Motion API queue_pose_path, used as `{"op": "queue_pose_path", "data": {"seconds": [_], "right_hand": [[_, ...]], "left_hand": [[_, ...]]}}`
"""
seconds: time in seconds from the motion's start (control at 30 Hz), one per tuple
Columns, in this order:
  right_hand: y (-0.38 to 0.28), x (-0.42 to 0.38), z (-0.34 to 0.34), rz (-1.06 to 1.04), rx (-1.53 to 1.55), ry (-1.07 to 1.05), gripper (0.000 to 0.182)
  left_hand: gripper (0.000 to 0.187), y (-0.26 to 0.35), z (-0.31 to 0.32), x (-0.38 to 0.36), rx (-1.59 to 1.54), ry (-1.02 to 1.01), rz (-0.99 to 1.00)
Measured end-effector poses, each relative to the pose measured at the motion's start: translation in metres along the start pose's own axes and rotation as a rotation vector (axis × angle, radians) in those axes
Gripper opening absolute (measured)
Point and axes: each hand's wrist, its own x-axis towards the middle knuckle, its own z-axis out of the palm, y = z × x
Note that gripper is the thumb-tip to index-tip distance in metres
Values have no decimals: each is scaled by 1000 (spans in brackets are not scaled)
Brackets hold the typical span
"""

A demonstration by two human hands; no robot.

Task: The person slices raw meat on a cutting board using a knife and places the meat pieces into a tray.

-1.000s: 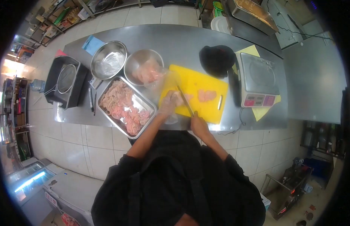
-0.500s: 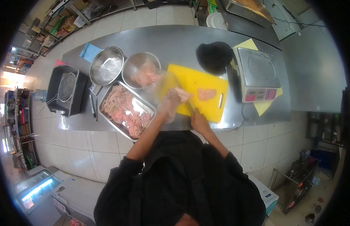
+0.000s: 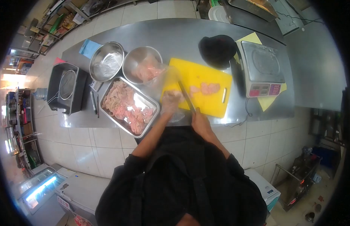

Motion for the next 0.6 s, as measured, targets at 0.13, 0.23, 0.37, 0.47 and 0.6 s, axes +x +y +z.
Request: {"op": "queue_pose_path", "data": {"seconds": [0.13, 0.23, 0.37, 0.47, 0.6], "right_hand": [[11, 6, -3, 51, -49, -17, 26], [9, 11, -7, 69, -76, 43, 24], [-6, 10, -12, 65, -32, 8, 26], [-5, 1, 2, -10, 13, -30, 25], [0, -2, -1, 31, -38, -102, 26]], "left_hand": [[30, 20, -17, -5, 27, 5, -350], [34, -8, -18, -7, -154, 5, -206], [35, 73, -35, -13, 256, -23, -88], [44, 77, -38, -16, 441, -58, 73], [44, 69, -42, -10, 622, -123, 255]]}}
